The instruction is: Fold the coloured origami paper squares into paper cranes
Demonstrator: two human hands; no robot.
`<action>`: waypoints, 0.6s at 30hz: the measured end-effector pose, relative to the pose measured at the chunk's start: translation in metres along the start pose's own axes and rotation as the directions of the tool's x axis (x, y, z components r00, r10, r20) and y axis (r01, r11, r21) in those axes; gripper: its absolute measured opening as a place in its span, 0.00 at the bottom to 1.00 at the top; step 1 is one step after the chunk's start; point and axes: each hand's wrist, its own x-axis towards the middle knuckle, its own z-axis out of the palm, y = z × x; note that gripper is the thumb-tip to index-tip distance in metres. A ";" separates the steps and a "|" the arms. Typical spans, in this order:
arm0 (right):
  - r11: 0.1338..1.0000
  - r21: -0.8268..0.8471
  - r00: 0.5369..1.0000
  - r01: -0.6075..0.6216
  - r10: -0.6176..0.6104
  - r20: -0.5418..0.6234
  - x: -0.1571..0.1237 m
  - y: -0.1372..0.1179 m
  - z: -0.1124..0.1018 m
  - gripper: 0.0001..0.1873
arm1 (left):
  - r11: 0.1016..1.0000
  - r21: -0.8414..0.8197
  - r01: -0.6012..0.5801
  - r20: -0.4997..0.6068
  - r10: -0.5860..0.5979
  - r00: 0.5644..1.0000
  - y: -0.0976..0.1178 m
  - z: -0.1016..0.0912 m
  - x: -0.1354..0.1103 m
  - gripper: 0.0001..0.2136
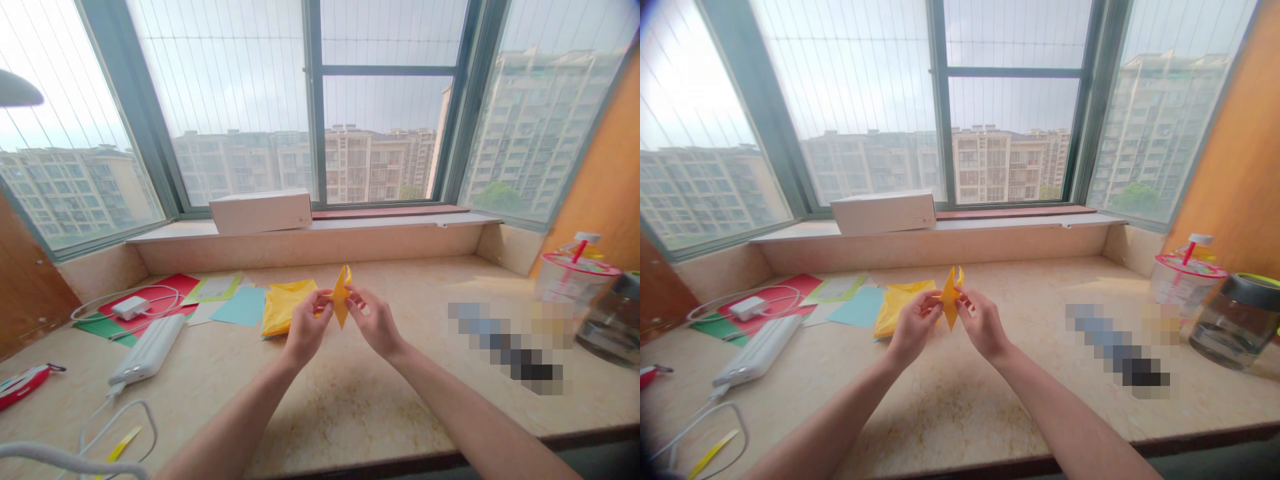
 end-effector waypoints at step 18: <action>0.997 -0.064 0.999 -0.034 0.035 0.008 0.003 -0.002 -0.003 0.15 | 0.958 0.244 -0.148 0.044 0.142 0.989 0.005 -0.001 -0.006 0.07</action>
